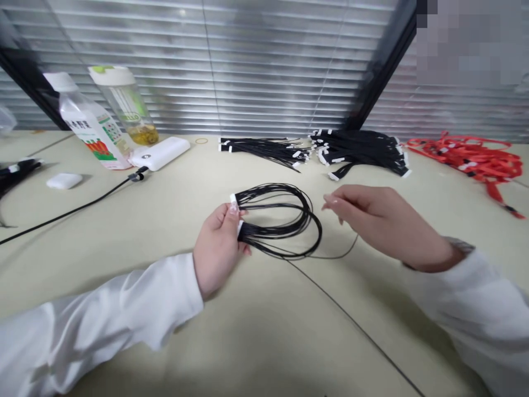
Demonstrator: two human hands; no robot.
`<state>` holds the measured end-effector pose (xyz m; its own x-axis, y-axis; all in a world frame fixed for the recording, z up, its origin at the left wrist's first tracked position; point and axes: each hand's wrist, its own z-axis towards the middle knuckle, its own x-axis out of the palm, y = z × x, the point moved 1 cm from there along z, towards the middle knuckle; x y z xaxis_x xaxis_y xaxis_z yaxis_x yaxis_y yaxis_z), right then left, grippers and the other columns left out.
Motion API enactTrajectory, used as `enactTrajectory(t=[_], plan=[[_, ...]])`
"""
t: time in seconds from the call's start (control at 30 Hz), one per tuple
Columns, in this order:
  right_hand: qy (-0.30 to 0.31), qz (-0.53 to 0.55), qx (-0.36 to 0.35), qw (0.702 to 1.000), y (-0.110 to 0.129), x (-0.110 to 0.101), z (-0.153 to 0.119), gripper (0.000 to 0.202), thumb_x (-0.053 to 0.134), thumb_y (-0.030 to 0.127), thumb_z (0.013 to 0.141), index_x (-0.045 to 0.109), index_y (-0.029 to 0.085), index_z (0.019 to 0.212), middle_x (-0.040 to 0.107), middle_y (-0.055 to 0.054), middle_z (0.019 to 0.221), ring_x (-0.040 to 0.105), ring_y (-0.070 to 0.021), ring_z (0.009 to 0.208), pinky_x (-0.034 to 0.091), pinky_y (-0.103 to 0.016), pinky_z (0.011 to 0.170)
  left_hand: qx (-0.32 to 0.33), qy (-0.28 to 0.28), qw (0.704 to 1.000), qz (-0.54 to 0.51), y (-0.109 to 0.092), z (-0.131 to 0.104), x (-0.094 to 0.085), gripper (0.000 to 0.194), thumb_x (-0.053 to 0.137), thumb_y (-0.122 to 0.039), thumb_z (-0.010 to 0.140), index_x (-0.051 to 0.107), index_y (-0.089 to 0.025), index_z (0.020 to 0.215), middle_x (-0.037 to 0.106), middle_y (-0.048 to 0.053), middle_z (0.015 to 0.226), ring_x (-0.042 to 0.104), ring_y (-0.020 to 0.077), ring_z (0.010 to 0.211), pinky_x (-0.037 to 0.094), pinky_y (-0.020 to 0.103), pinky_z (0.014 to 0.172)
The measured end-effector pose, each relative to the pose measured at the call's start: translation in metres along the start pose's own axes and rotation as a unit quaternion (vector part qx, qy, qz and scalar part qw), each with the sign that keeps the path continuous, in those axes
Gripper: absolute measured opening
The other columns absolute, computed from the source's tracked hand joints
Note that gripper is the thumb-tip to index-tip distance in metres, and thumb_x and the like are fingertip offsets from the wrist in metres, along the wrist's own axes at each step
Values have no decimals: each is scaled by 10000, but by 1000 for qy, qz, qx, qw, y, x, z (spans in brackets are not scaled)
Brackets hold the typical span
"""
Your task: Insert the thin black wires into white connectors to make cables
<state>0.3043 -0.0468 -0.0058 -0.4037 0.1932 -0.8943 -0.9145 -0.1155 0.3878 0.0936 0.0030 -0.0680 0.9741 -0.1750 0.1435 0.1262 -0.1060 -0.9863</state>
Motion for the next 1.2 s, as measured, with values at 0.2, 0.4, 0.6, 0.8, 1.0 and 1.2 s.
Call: enactTrajectory(t=[0.2,0.4,0.6,0.8,1.0,1.2], plan=[[199,-5,-53,979,8,9,-14,233,451,333,869,624,223,761,484,46,471,419,-84,429,291,-221,418,-21,-30,998,-59,-2,3,2,234,442,-334,893,512,-148,769,430,-62,494,384,45,358,390,173,356],[100,-77,-32,991,5,22,-16,237,451,266,860,643,212,732,632,-7,614,555,-126,533,390,-261,503,-34,-48,996,-73,-4,1,2,245,480,-361,874,526,-143,771,465,-49,543,438,53,396,417,177,359],[-214,197,-9,957,4,18,-13,202,581,259,811,669,218,988,651,-71,1082,629,-193,954,524,-366,818,-28,-31,997,-68,1,2,0,266,501,-403,854,534,-148,791,469,-50,552,453,58,397,417,178,356],[-268,425,-51,863,19,9,-22,467,571,134,810,519,362,1214,600,37,629,592,-127,560,542,-344,609,-10,24,999,-18,5,1,-2,288,462,-432,870,528,-160,806,470,-62,463,449,55,346,345,160,359],[-125,247,10,961,25,11,-25,71,571,258,821,621,213,798,618,-1,669,579,-101,594,492,-223,542,-17,80,997,14,-1,-7,0,301,472,-453,854,510,-171,756,464,-65,467,449,58,346,340,155,345],[-16,160,-74,984,24,13,-18,171,530,235,842,650,202,724,598,-2,672,539,-85,596,429,-205,534,-47,119,992,11,-4,-15,2,291,499,-445,831,519,-174,727,420,-74,465,399,44,317,287,140,312]])
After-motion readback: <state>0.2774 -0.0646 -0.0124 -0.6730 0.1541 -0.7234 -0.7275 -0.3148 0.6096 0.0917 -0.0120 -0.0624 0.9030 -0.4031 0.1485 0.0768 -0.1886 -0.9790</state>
